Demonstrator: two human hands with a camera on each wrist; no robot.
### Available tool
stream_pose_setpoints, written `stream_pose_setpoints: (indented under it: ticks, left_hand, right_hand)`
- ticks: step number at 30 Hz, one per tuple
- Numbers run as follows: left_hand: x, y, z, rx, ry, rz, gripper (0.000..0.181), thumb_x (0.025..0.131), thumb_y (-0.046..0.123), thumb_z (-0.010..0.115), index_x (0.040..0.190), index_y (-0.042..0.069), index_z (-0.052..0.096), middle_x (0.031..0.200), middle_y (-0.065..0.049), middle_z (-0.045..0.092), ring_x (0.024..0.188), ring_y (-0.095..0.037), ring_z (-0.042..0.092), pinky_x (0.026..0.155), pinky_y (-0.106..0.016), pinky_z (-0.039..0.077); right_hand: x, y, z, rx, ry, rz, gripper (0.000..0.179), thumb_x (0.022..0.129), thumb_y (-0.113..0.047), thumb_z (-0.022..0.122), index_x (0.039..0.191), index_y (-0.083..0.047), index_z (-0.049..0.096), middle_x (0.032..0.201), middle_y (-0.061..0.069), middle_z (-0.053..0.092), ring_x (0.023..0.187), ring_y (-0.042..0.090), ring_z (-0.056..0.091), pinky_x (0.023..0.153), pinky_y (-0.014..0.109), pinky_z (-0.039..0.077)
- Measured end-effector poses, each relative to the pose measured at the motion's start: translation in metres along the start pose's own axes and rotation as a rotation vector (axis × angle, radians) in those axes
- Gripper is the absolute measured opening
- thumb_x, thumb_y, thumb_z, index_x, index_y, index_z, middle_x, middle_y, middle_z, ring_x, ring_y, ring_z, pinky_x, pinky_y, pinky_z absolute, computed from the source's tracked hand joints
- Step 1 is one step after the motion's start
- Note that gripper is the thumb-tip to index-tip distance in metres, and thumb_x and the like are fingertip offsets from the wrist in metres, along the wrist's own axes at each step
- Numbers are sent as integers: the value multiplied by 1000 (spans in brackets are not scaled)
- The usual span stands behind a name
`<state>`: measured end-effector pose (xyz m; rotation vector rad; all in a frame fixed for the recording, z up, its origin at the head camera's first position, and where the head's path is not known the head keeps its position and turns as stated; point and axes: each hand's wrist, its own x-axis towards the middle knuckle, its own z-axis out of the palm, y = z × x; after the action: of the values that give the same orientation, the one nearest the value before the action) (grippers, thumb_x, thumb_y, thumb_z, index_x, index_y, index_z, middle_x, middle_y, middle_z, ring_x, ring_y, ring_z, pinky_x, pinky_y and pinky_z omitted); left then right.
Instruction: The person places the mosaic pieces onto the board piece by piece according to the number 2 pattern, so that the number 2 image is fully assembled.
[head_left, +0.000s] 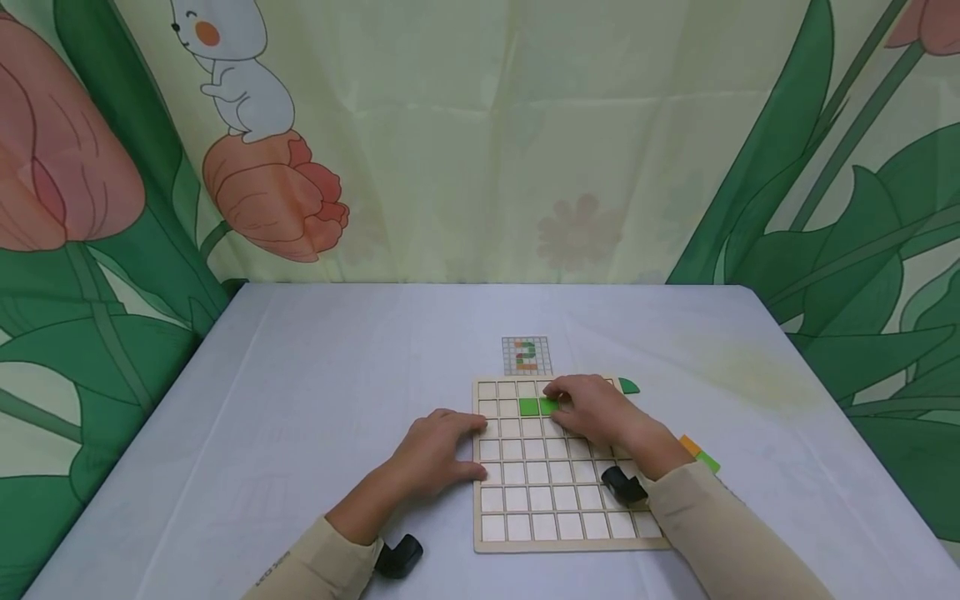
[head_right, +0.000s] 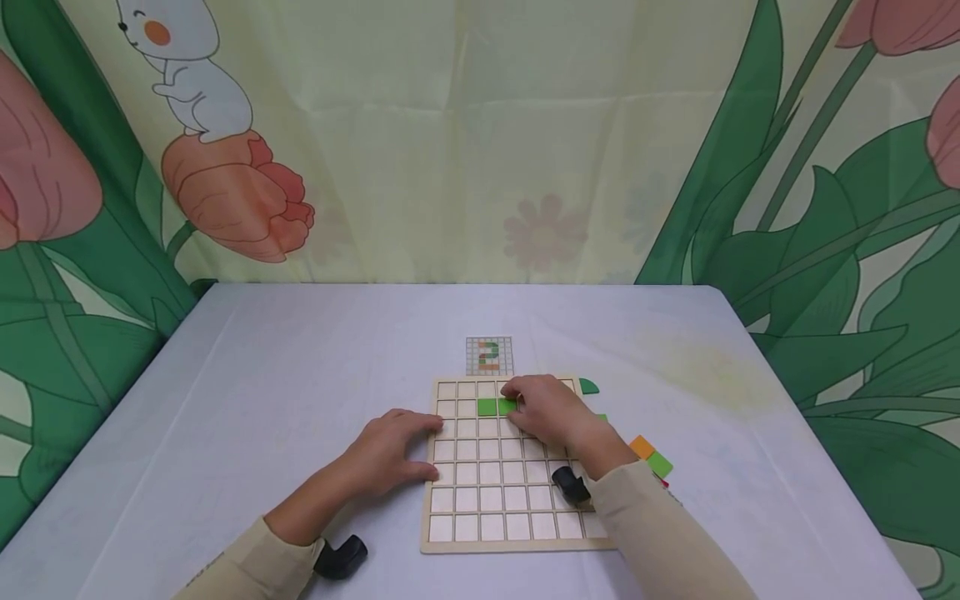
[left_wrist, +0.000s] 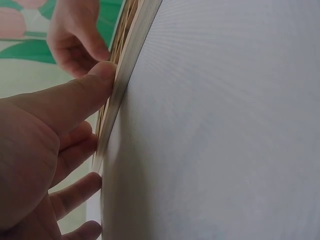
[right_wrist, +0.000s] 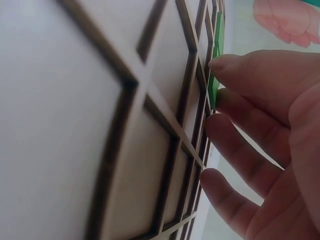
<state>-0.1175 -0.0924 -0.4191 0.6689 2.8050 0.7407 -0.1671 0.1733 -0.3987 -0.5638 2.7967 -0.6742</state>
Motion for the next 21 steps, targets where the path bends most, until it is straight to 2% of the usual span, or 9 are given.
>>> stream_pose_setpoints:
  ticks: [6, 12, 16, 21]
  left_hand:
    - [-1, 0, 0, -3, 10, 12, 63, 79, 34, 87, 134, 12, 63, 132, -1, 63, 125, -25, 52, 102, -49, 41]
    - [-1, 1, 0, -3, 7, 13, 63, 79, 34, 86, 133, 12, 63, 132, -1, 64, 125, -25, 52, 102, -49, 41]
    - [-1, 0, 0, -3, 10, 13, 63, 79, 34, 86, 134, 13, 63, 132, 0, 63, 125, -25, 52, 102, -49, 41]
    - [-1, 0, 0, -4, 7, 13, 63, 79, 34, 86, 134, 13, 63, 132, 0, 63, 125, -25, 52, 102, -48, 42]
  right_hand:
    - [-2, 3, -2, 72, 8, 10, 38, 91, -15, 68, 128, -5, 65, 123, 8, 66, 110, 27, 60, 95, 47, 48]
    - [-9, 11, -10, 136, 45, 0, 43, 91, -16, 68, 133, -4, 61, 127, 11, 64, 110, 30, 61, 89, 47, 51]
    - [-12, 17, -20, 148, 61, 11, 46, 93, -17, 69, 135, -3, 59, 130, 14, 62, 114, 33, 58, 90, 49, 50]
    - [-16, 29, -33, 161, 113, 63, 45, 94, -17, 69, 134, -2, 59, 129, 15, 62, 116, 35, 56, 93, 53, 48]
